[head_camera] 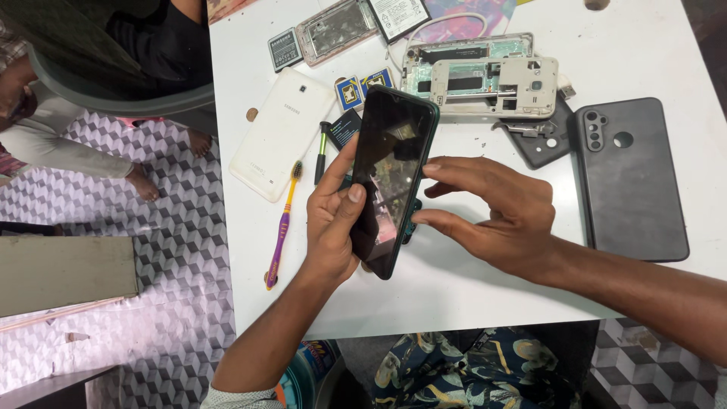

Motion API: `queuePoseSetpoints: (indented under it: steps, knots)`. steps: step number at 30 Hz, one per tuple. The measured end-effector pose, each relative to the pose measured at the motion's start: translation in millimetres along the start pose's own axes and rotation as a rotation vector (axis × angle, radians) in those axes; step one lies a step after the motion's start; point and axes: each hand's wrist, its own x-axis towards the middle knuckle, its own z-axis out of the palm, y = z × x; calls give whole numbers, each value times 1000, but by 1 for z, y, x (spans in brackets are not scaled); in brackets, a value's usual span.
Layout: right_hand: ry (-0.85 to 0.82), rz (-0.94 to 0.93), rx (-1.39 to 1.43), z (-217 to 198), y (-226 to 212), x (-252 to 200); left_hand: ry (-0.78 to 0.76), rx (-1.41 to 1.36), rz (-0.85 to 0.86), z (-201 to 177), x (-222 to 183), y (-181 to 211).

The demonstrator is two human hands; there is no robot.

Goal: The person uses a screwdriver to tighten screws on the side of a green smartphone. They then rotate the phone to inspect the screen and back, and use a small tool to press along the device's edge.

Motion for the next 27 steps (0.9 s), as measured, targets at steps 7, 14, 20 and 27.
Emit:
queuePoseSetpoints:
  steps: [7, 14, 20, 27]
  knots:
    - [23, -37, -122, 1, -2, -2, 2, 1, -6, 0, -1, -1]
    - [12, -47, -148, 0, -5, -1, -2, -14, -9, 0, 0, -2]
    - [1, -56, -158, 1, -4, -1, -14, -16, 0, 0, -2, -2]
    - [-10, -81, -183, 0, -5, -2, -3, -25, -4, 2, -2, -2]
